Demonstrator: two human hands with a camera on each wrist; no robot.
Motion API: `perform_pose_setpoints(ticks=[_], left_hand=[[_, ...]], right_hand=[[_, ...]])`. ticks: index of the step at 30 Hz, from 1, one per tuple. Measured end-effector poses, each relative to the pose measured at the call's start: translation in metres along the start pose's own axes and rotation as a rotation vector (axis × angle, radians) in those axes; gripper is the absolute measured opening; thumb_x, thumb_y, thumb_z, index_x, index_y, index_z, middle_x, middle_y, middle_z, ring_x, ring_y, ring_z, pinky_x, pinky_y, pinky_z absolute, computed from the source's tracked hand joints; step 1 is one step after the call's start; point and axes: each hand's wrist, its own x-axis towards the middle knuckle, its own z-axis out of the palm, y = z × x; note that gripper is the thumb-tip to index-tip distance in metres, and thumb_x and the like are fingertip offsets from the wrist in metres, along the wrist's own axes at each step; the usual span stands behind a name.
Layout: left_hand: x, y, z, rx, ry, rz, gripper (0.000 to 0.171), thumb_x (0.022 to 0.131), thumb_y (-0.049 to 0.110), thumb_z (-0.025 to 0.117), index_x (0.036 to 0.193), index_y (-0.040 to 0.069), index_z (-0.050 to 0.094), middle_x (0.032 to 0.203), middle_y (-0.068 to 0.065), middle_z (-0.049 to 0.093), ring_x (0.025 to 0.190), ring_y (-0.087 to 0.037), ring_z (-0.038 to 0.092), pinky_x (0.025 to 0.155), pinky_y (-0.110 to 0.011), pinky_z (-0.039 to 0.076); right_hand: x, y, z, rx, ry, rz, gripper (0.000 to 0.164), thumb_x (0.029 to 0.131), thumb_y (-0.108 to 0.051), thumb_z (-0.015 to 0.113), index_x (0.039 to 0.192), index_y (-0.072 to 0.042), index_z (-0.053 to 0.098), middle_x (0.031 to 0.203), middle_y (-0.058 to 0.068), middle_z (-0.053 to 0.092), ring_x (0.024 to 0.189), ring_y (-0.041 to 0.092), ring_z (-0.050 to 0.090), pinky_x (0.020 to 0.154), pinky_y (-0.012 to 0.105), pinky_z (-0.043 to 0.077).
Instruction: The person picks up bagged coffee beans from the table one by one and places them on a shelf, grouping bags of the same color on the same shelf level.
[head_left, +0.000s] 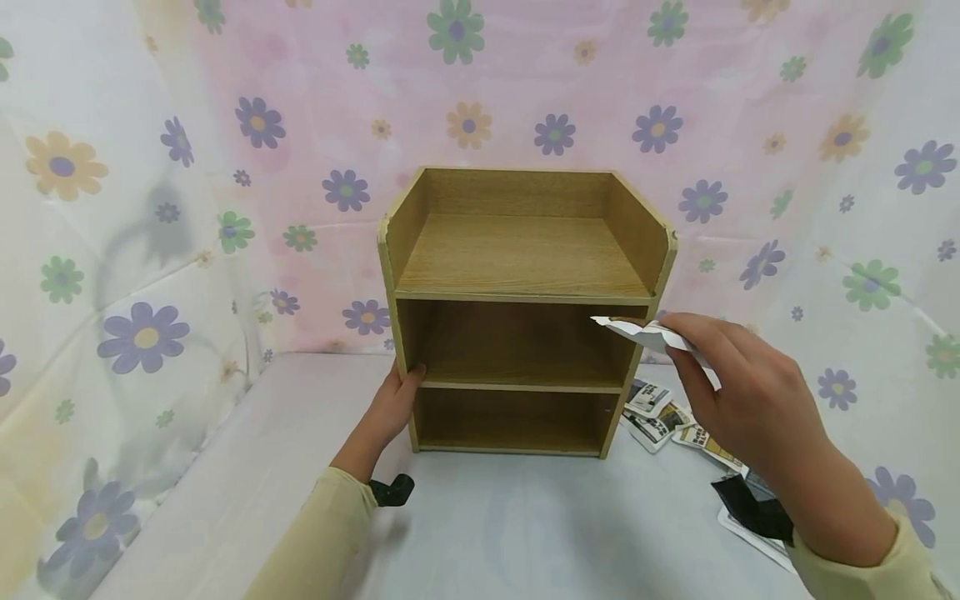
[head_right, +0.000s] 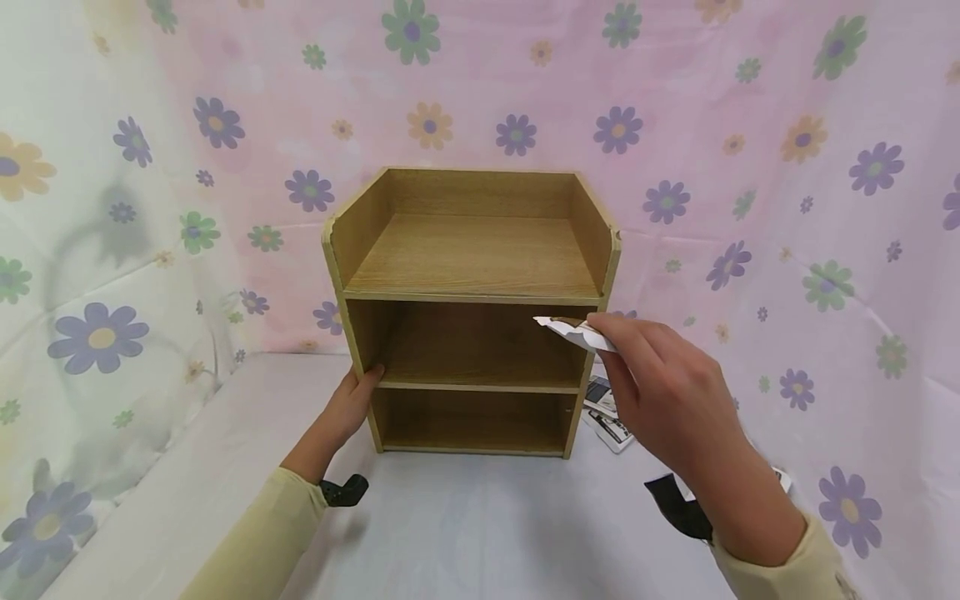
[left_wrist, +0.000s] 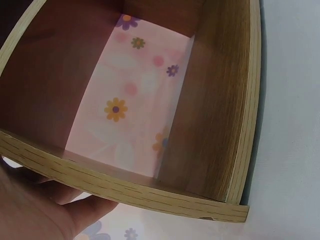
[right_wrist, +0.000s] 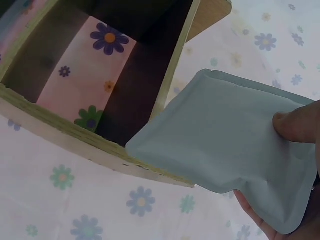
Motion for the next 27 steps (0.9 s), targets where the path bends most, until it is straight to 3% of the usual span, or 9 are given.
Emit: perform_pose_setpoints(ticks=[12, 17, 20, 24, 27], left_hand=[[0.001, 0.0, -0.001, -0.009, -0.004, 0.009, 0.068, 0.102, 0.051, 0.03, 0.157, 0.019, 0.006, 0.157, -0.019, 0.026, 0.142, -0.041, 0.031, 0.113, -0.061, 0.024], [0.001, -0.001, -0.001, 0.002, 0.001, 0.007, 0.067, 0.102, 0.051, 0.03, 0.157, 0.019, 0.007, 0.157, -0.018, 0.026, 0.142, -0.041, 0.031, 0.114, -0.06, 0.024], [0.001, -0.001, -0.001, 0.007, 0.005, 0.008, 0.067, 0.102, 0.05, 0.029, 0.157, 0.019, 0.007, 0.157, -0.018, 0.026, 0.142, -0.041, 0.031, 0.114, -0.06, 0.024], [0.0, 0.001, -0.001, 0.001, 0.002, 0.016, 0.067, 0.102, 0.049, 0.03, 0.157, 0.018, 0.006, 0.157, -0.019, 0.026, 0.142, -0.041, 0.031, 0.114, -0.06, 0.024], [-0.001, 0.002, 0.0, -0.006, 0.0, 0.02, 0.067, 0.102, 0.049, 0.03, 0.157, 0.018, 0.005, 0.158, -0.019, 0.025, 0.142, -0.042, 0.03, 0.114, -0.06, 0.023]], right_hand=[[0.02, -0.002, 0.008, 0.041, 0.094, 0.001, 0.037, 0.102, -0.029, 0.046, 0.113, -0.002, 0.068, 0.104, 0.013, 0.073, 0.087, 0.03, 0.07, 0.065, 0.043, 0.054], [0.026, -0.002, 0.013, 0.068, 0.091, 0.01, 0.031, 0.101, -0.024, 0.051, 0.115, -0.003, 0.068, 0.109, 0.014, 0.072, 0.094, 0.032, 0.07, 0.072, 0.046, 0.054], [0.029, -0.003, 0.017, 0.092, 0.084, 0.02, 0.025, 0.092, -0.009, 0.063, 0.116, -0.005, 0.069, 0.109, 0.014, 0.072, 0.096, 0.033, 0.069, 0.074, 0.049, 0.054], [0.033, -0.003, 0.022, 0.112, 0.078, 0.025, 0.043, 0.075, 0.01, 0.072, 0.115, -0.006, 0.07, 0.108, 0.014, 0.072, 0.095, 0.034, 0.069, 0.074, 0.051, 0.054], [0.036, 0.0, 0.026, 0.088, 0.04, 0.018, 0.042, 0.076, 0.01, 0.071, 0.116, -0.005, 0.07, 0.109, 0.016, 0.072, 0.096, 0.035, 0.069, 0.076, 0.05, 0.056]])
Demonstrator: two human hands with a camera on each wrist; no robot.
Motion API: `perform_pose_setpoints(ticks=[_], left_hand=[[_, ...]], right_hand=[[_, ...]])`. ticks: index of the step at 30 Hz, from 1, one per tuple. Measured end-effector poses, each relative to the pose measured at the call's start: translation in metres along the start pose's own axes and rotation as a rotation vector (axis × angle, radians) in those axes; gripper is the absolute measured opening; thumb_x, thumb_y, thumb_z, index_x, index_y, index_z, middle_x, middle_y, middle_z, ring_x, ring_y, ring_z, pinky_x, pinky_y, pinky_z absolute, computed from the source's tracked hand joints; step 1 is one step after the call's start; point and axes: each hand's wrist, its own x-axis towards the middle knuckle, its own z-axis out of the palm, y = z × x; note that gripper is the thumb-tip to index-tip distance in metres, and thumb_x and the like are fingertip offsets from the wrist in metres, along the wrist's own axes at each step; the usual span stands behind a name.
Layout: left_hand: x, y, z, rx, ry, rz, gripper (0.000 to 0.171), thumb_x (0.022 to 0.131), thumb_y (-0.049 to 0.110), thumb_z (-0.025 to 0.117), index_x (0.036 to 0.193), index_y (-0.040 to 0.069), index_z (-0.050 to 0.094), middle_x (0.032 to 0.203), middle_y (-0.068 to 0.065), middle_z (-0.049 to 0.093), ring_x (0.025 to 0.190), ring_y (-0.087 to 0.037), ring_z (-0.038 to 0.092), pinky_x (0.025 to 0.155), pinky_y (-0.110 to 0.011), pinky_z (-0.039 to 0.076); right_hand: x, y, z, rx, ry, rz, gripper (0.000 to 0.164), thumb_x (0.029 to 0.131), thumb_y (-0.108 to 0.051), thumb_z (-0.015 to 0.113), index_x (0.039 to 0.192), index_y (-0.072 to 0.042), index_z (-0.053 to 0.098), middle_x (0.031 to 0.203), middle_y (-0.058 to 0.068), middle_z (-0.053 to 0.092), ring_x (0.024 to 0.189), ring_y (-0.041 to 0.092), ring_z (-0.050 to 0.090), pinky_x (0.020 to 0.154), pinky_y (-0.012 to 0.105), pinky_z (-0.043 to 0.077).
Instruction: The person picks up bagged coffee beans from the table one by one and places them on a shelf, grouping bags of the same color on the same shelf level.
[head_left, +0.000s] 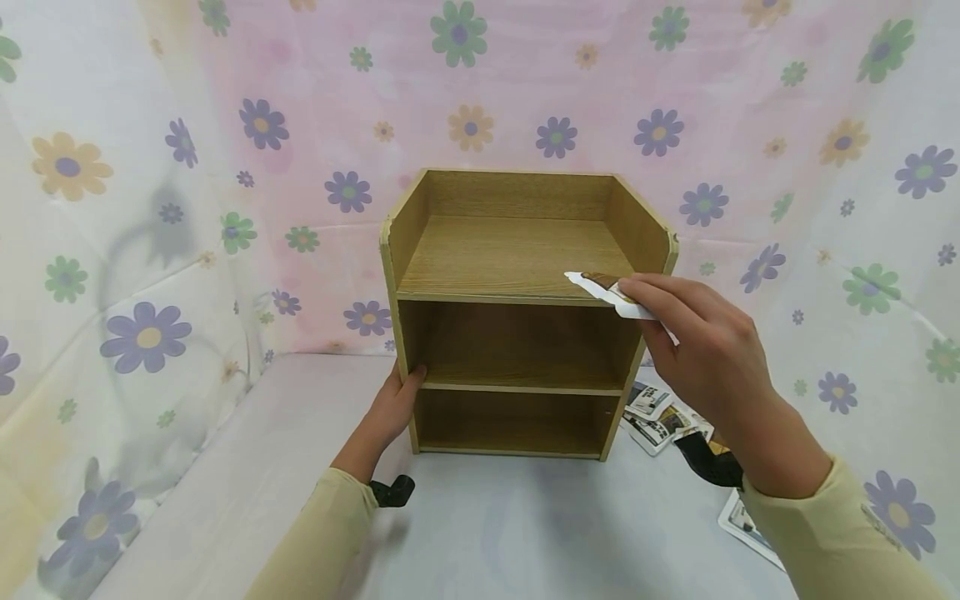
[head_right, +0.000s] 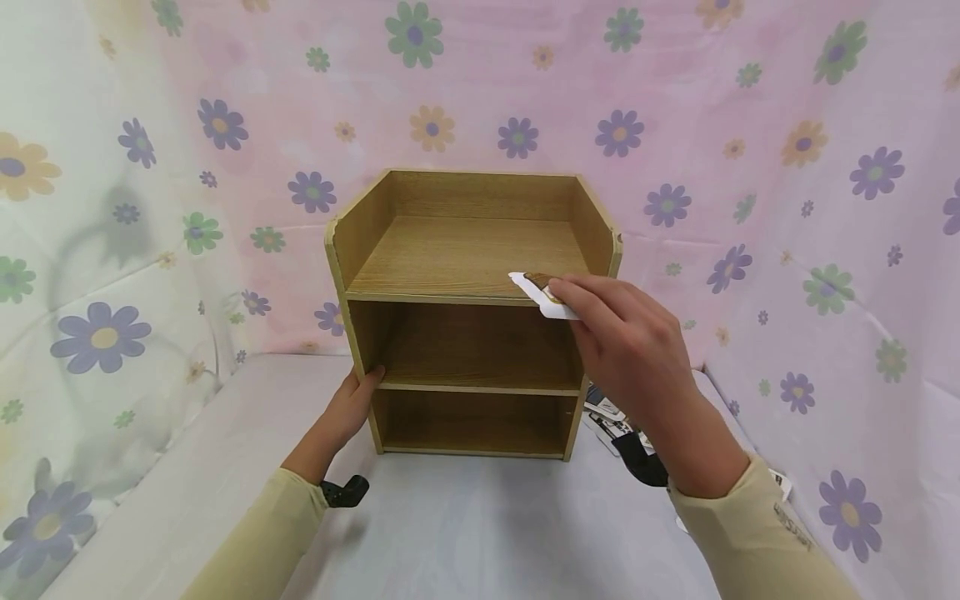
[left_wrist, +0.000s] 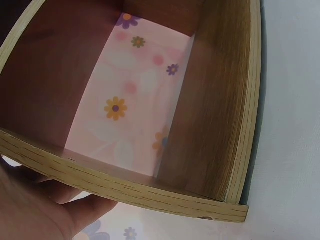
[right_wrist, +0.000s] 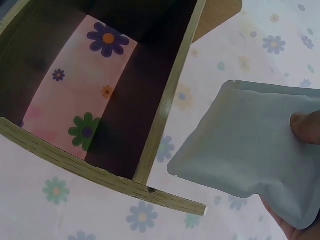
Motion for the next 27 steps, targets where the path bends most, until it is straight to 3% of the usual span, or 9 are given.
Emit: perform_pose_setpoints(ticks=[8, 11, 17, 27], left_hand=[[-0.001, 0.001, 0.0, -0.019, 0.004, 0.0, 0.067, 0.103, 0.045, 0.032, 0.157, 0.017, 0.005, 0.158, -0.02, 0.024, 0.143, -0.041, 0.028, 0.115, -0.059, 0.022], [-0.001, 0.001, 0.0, -0.027, 0.004, -0.004, 0.066, 0.103, 0.045, 0.032, 0.157, 0.017, 0.005, 0.158, -0.019, 0.024, 0.143, -0.041, 0.029, 0.115, -0.058, 0.023], [-0.001, 0.001, 0.0, -0.035, 0.002, 0.004, 0.066, 0.103, 0.044, 0.032, 0.157, 0.017, 0.005, 0.158, -0.02, 0.024, 0.142, -0.042, 0.03, 0.115, -0.059, 0.023], [0.001, -0.001, 0.001, -0.03, 0.008, 0.015, 0.066, 0.103, 0.046, 0.031, 0.157, 0.017, 0.006, 0.157, -0.02, 0.025, 0.141, -0.042, 0.031, 0.115, -0.059, 0.024]], right_hand=[[0.004, 0.008, 0.017, 0.017, -0.015, -0.019, 0.04, 0.078, 0.011, 0.069, 0.114, -0.008, 0.072, 0.106, 0.015, 0.072, 0.094, 0.034, 0.069, 0.078, 0.05, 0.056], [0.003, 0.011, 0.022, -0.008, -0.056, -0.023, 0.037, 0.081, 0.007, 0.07, 0.115, -0.008, 0.072, 0.107, 0.015, 0.071, 0.096, 0.033, 0.069, 0.081, 0.048, 0.056], [0.004, 0.015, 0.036, -0.002, -0.047, -0.037, 0.04, 0.076, 0.009, 0.073, 0.112, -0.009, 0.073, 0.103, 0.015, 0.071, 0.093, 0.034, 0.068, 0.078, 0.05, 0.056], [0.002, 0.021, 0.049, -0.054, -0.083, -0.046, 0.038, 0.078, 0.007, 0.071, 0.112, -0.01, 0.073, 0.104, 0.014, 0.071, 0.094, 0.034, 0.068, 0.077, 0.048, 0.056]])
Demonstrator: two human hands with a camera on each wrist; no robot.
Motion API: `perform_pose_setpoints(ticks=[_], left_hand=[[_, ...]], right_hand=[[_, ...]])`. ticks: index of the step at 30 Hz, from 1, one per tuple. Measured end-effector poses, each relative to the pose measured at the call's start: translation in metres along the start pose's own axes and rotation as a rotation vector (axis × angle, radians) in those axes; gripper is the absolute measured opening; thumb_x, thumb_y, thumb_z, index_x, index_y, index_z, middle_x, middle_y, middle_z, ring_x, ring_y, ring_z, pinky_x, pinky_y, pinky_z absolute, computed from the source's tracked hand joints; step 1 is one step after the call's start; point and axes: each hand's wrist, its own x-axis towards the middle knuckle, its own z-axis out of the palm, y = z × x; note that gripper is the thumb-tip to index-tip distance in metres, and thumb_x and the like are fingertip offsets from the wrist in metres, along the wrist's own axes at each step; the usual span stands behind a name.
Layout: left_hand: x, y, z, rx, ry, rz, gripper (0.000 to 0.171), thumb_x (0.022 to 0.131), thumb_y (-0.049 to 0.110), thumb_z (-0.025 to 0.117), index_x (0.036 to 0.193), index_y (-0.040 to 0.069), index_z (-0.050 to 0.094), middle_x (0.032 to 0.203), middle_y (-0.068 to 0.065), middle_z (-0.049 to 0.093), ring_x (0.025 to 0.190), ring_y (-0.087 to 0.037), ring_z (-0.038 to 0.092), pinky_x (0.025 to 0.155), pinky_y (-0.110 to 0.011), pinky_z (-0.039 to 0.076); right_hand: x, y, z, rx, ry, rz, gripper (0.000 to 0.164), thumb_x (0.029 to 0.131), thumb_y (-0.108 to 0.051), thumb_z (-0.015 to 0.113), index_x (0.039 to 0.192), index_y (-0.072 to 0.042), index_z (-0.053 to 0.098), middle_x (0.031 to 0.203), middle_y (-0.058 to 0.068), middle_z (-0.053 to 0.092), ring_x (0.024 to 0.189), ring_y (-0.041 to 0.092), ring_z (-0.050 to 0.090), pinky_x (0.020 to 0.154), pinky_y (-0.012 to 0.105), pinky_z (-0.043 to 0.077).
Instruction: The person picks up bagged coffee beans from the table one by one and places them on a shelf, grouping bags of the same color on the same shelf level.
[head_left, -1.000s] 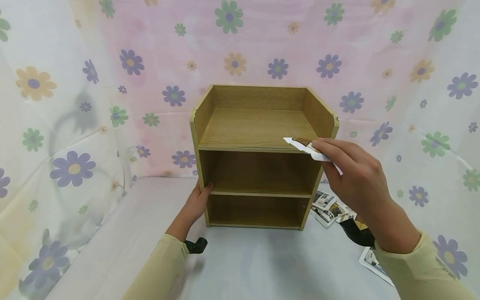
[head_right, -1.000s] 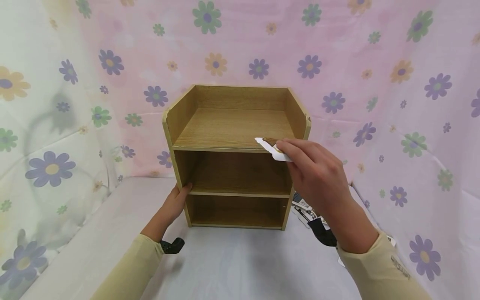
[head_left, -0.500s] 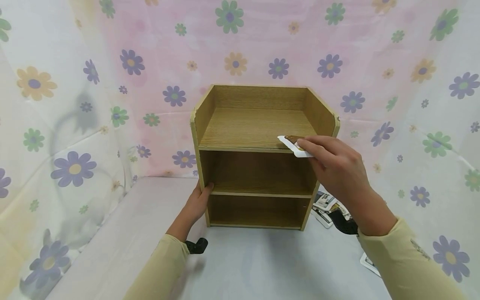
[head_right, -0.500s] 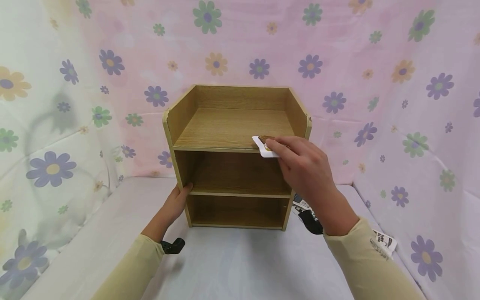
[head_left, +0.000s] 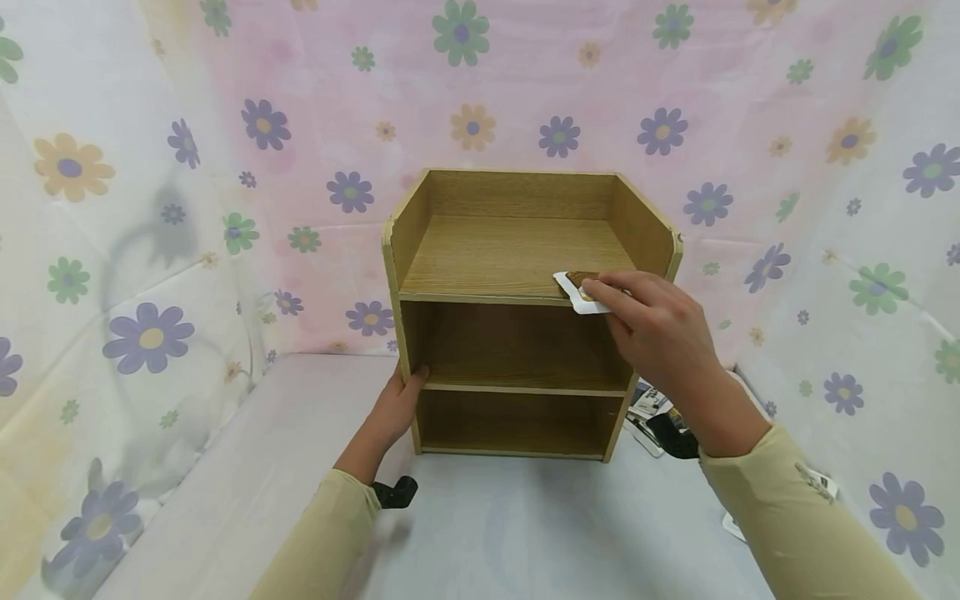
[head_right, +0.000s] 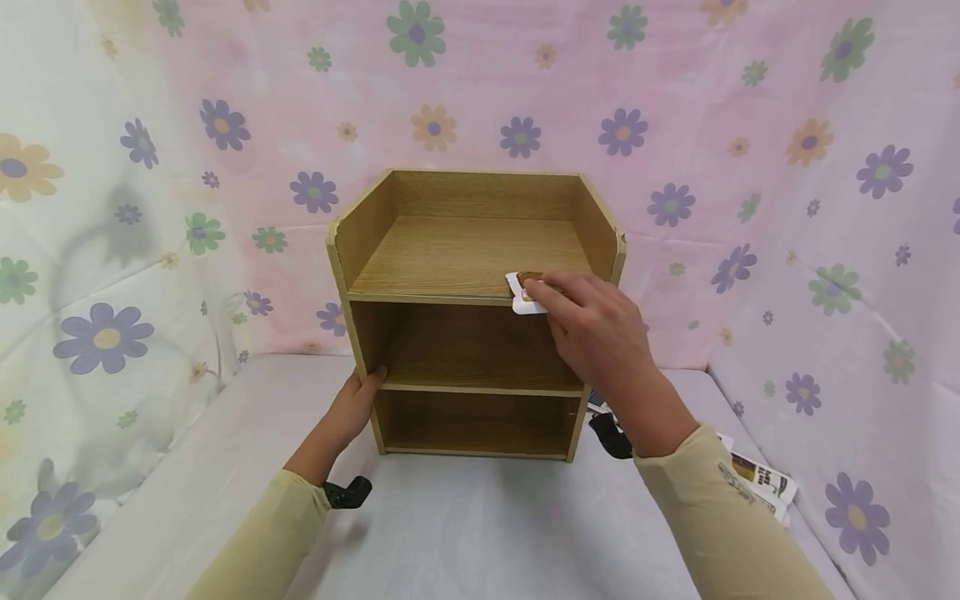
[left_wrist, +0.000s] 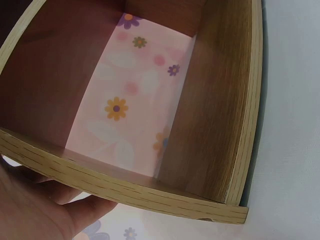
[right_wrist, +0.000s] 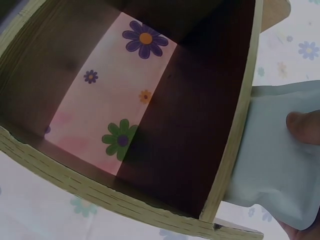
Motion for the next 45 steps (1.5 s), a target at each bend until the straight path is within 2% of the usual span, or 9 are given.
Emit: perform_pose_setpoints(ticks=[12, 20, 31, 36, 40, 45], left_hand=[[0.0, 0.002, 0.004, -0.004, -0.007, 0.004, 0.066, 0.102, 0.047, 0.032, 0.157, 0.018, 0.007, 0.157, -0.02, 0.027, 0.14, -0.042, 0.033, 0.114, -0.06, 0.025], [0.0, 0.003, 0.006, -0.005, -0.01, 0.002, 0.067, 0.102, 0.047, 0.032, 0.157, 0.018, 0.007, 0.157, -0.02, 0.026, 0.14, -0.043, 0.033, 0.114, -0.06, 0.025], [0.0, 0.0, 0.004, 0.008, -0.008, -0.005, 0.068, 0.102, 0.049, 0.032, 0.157, 0.017, 0.007, 0.158, -0.019, 0.025, 0.143, -0.041, 0.029, 0.115, -0.058, 0.024], [-0.002, 0.0, 0.0, 0.028, -0.002, -0.007, 0.068, 0.103, 0.048, 0.031, 0.157, 0.015, 0.006, 0.158, -0.02, 0.024, 0.143, -0.041, 0.028, 0.115, -0.058, 0.023], [-0.003, 0.002, 0.0, 0.023, 0.003, -0.009, 0.067, 0.102, 0.047, 0.032, 0.157, 0.014, 0.008, 0.157, -0.02, 0.026, 0.142, -0.04, 0.031, 0.114, -0.058, 0.025], [-0.003, 0.005, 0.0, 0.023, -0.001, -0.01, 0.067, 0.103, 0.046, 0.032, 0.156, 0.014, 0.008, 0.156, -0.021, 0.027, 0.141, -0.04, 0.032, 0.114, -0.058, 0.026]], right_hand=[[0.0, 0.005, 0.01, -0.027, -0.097, 0.042, 0.033, 0.085, -0.006, 0.068, 0.118, -0.008, 0.07, 0.115, 0.016, 0.068, 0.1, 0.034, 0.066, 0.078, 0.048, 0.056], [0.005, 0.008, 0.017, -0.043, -0.225, 0.111, 0.04, 0.09, -0.015, 0.059, 0.129, -0.007, 0.062, 0.129, 0.015, 0.062, 0.118, 0.034, 0.059, 0.094, 0.05, 0.051], [0.021, 0.012, 0.027, -0.044, -0.395, 0.184, 0.043, 0.097, -0.018, 0.052, 0.138, -0.008, 0.053, 0.14, 0.015, 0.054, 0.129, 0.035, 0.051, 0.107, 0.049, 0.041], [0.027, 0.014, 0.03, -0.004, -0.438, 0.221, 0.043, 0.098, -0.018, 0.05, 0.139, -0.008, 0.052, 0.142, 0.014, 0.052, 0.13, 0.035, 0.049, 0.104, 0.052, 0.043], [0.034, 0.016, 0.032, 0.014, -0.487, 0.284, 0.045, 0.097, -0.019, 0.05, 0.141, -0.01, 0.051, 0.145, 0.013, 0.049, 0.132, 0.033, 0.048, 0.099, 0.054, 0.046], [0.04, 0.018, 0.033, 0.027, -0.551, 0.341, 0.048, 0.098, -0.021, 0.049, 0.144, -0.01, 0.047, 0.15, 0.012, 0.044, 0.138, 0.033, 0.042, 0.104, 0.054, 0.042]])
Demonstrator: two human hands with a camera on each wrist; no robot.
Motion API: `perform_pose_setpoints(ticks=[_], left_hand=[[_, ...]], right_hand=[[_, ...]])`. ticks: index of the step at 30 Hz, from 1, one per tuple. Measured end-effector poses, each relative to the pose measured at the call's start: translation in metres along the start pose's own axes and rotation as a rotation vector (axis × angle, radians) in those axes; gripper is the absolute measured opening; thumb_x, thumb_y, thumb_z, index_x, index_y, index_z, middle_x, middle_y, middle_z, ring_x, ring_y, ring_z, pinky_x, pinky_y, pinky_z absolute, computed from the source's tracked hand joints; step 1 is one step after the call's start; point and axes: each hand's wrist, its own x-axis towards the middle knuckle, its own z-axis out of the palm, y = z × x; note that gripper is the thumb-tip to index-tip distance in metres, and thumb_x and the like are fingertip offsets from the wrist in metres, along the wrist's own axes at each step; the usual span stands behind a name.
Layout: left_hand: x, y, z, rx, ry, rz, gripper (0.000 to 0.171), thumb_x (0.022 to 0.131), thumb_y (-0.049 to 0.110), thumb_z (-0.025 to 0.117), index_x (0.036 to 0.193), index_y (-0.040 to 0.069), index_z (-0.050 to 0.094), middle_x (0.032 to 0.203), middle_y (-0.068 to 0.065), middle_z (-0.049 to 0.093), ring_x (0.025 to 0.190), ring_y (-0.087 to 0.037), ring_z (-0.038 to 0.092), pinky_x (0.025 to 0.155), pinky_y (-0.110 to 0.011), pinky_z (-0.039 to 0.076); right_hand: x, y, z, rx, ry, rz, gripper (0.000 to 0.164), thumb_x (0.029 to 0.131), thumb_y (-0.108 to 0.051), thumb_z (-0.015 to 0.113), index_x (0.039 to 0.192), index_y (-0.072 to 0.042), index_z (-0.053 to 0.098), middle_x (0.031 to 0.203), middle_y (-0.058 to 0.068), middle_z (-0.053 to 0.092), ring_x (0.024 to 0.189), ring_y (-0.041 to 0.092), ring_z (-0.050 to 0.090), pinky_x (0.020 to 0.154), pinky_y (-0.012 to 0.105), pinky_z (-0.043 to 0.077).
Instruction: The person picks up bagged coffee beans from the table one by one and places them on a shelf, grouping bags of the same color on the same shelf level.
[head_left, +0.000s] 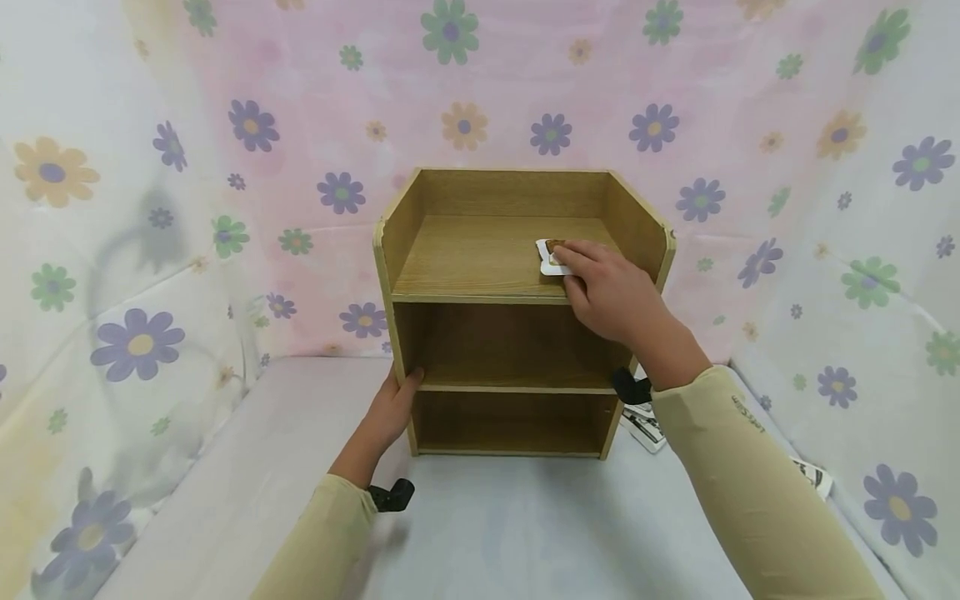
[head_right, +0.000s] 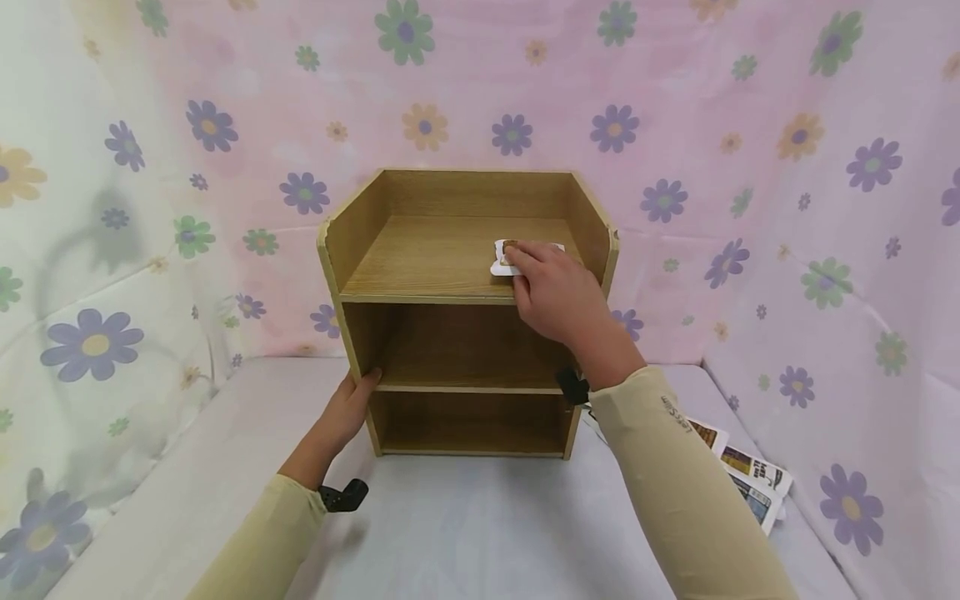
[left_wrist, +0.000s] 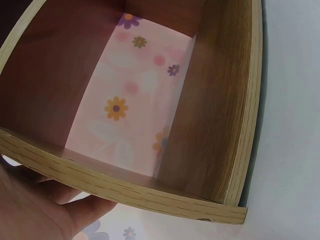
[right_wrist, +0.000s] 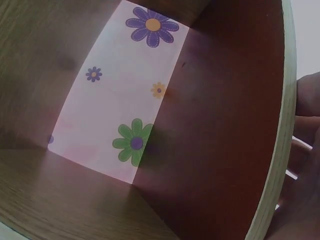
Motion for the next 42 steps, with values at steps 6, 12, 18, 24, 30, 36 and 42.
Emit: perform_pose_setpoints(ticks=[6, 12, 18, 24, 30, 36, 42], left_hand=[[0.004, -0.001, -0.001, -0.008, -0.003, 0.015, 0.067, 0.103, 0.045, 0.032, 0.157, 0.015, 0.006, 0.157, -0.021, 0.026, 0.142, -0.04, 0.031, 0.114, -0.058, 0.025], [0.007, -0.001, -0.002, 0.0, 0.001, 0.014, 0.067, 0.102, 0.047, 0.031, 0.157, 0.016, 0.006, 0.157, -0.02, 0.026, 0.141, -0.04, 0.031, 0.115, -0.058, 0.024], [0.007, -0.001, -0.004, 0.002, 0.003, -0.006, 0.068, 0.102, 0.048, 0.031, 0.157, 0.016, 0.007, 0.157, -0.021, 0.026, 0.142, -0.04, 0.031, 0.114, -0.058, 0.025], [0.007, -0.003, -0.004, 0.016, 0.007, -0.011, 0.068, 0.102, 0.049, 0.03, 0.157, 0.016, 0.006, 0.157, -0.021, 0.026, 0.141, -0.041, 0.031, 0.114, -0.059, 0.025], [0.006, -0.003, -0.003, 0.007, -0.004, -0.006, 0.069, 0.102, 0.049, 0.03, 0.157, 0.016, 0.005, 0.157, -0.02, 0.024, 0.142, -0.041, 0.03, 0.115, -0.059, 0.024], [0.005, -0.003, -0.001, -0.011, -0.016, -0.017, 0.069, 0.102, 0.05, 0.03, 0.157, 0.016, 0.004, 0.157, -0.02, 0.024, 0.142, -0.04, 0.031, 0.115, -0.059, 0.023], [0.004, -0.005, 0.0, -0.017, -0.031, -0.018, 0.07, 0.102, 0.052, 0.028, 0.157, 0.017, 0.002, 0.158, -0.02, 0.023, 0.141, -0.042, 0.03, 0.114, -0.062, 0.023]], right_hand=[[0.003, 0.002, -0.002, -0.002, -0.015, 0.0, 0.05, 0.098, -0.022, 0.05, 0.146, -0.008, 0.043, 0.15, 0.012, 0.043, 0.14, 0.033, 0.039, 0.111, 0.052, 0.035], [-0.002, 0.001, -0.007, -0.02, 0.026, -0.037, 0.051, 0.097, -0.021, 0.053, 0.145, -0.005, 0.044, 0.148, 0.014, 0.045, 0.138, 0.033, 0.041, 0.113, 0.049, 0.034], [-0.013, 0.001, -0.011, -0.009, 0.085, -0.08, 0.051, 0.095, -0.019, 0.055, 0.143, -0.002, 0.046, 0.146, 0.016, 0.047, 0.136, 0.034, 0.044, 0.112, 0.048, 0.035], [-0.025, -0.001, -0.014, 0.021, 0.15, -0.101, 0.051, 0.094, -0.016, 0.058, 0.142, -0.002, 0.047, 0.145, 0.017, 0.049, 0.134, 0.035, 0.045, 0.109, 0.05, 0.038], [-0.041, -0.002, -0.017, 0.049, 0.233, -0.143, 0.05, 0.091, -0.015, 0.061, 0.139, -0.004, 0.051, 0.138, 0.016, 0.055, 0.127, 0.035, 0.051, 0.103, 0.051, 0.044], [-0.061, 0.001, -0.019, 0.045, 0.269, -0.153, 0.049, 0.089, -0.01, 0.063, 0.136, -0.004, 0.054, 0.132, 0.016, 0.058, 0.122, 0.035, 0.055, 0.098, 0.051, 0.047], [-0.077, 0.006, -0.019, 0.025, 0.297, -0.163, 0.051, 0.086, -0.009, 0.066, 0.135, -0.004, 0.055, 0.129, 0.017, 0.06, 0.118, 0.035, 0.057, 0.095, 0.051, 0.05]])
